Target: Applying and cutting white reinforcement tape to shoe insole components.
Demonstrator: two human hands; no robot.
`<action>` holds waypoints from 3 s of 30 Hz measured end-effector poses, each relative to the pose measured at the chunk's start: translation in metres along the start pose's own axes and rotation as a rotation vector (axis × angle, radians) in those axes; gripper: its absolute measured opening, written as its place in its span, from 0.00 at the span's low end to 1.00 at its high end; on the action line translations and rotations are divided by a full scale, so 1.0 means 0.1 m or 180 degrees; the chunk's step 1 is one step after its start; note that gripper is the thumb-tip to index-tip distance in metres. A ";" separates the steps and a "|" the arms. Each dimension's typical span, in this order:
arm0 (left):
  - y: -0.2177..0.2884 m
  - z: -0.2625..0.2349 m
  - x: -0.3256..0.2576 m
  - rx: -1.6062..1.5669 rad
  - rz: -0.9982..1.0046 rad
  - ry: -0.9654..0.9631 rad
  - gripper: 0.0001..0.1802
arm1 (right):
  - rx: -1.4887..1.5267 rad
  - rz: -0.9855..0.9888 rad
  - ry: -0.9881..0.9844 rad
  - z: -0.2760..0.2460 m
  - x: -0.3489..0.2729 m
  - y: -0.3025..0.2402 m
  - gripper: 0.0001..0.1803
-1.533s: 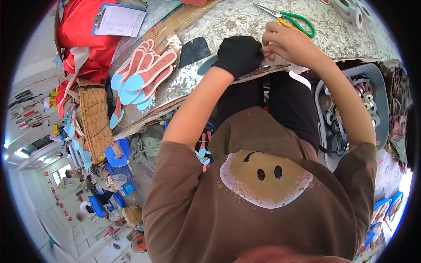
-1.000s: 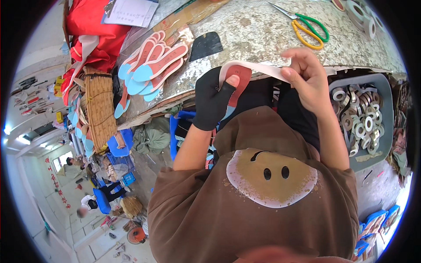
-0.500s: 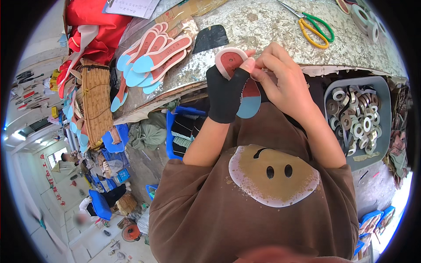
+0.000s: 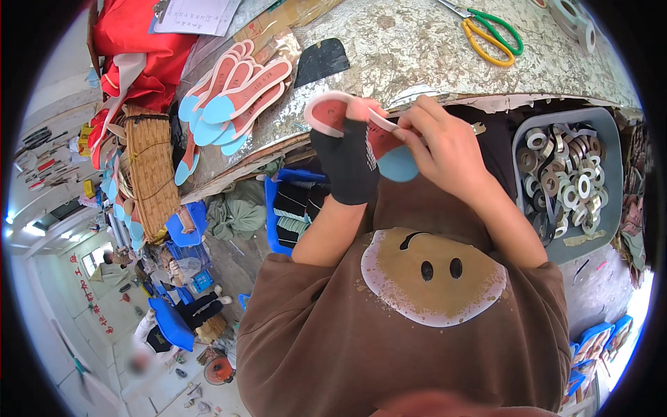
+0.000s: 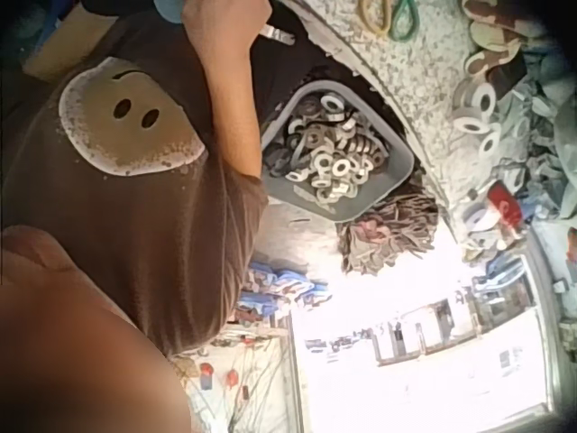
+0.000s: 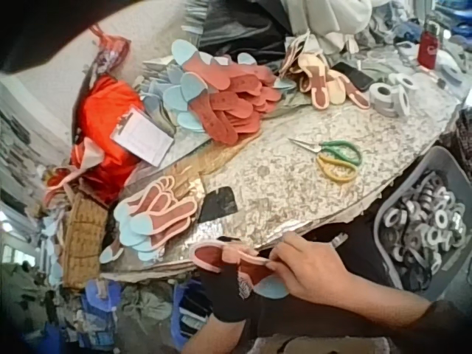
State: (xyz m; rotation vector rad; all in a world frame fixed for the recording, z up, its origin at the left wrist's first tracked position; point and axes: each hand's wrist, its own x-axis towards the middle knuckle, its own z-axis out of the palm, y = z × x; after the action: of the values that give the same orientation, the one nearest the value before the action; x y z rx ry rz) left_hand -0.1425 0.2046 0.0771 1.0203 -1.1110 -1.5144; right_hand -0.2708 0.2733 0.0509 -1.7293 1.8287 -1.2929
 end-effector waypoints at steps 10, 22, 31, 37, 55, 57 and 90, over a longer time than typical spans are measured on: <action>0.02 -0.10 -0.01 0.0605 0.1038 -0.0709 0.14 | 0.3068 0.1119 0.0246 0.00 -0.05 -0.03 0.07; 0.02 -0.14 0.25 0.0213 0.0186 -0.2485 0.25 | 0.2101 0.0761 0.0054 -0.05 -0.03 0.11 0.09; 0.19 -0.43 0.42 0.0470 -0.1403 -0.3074 0.29 | 0.1435 0.1298 -0.0518 -0.31 -0.33 0.54 0.16; 0.32 -0.39 0.31 0.0910 -0.1388 -0.2655 0.20 | -0.0717 0.0032 0.0062 -0.73 -0.03 0.86 0.15; 0.78 -0.52 0.45 0.1707 -0.0323 -0.2431 0.09 | -0.0878 0.1048 -0.0154 -1.01 0.29 0.97 0.20; 0.68 -0.50 0.46 0.2314 0.0481 -0.1691 0.09 | 0.0555 0.1021 -0.0037 -0.87 0.03 0.61 0.26; 0.23 0.07 0.16 0.0595 0.0256 -0.0714 0.17 | -0.0912 0.0954 -0.0138 -1.20 0.31 0.78 0.31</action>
State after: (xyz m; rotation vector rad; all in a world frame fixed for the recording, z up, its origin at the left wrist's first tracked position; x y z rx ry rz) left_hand -0.1469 0.1875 0.1001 0.9336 -1.4568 -1.5079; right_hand -0.4159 0.2807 0.0678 -1.5182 2.2310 -0.9056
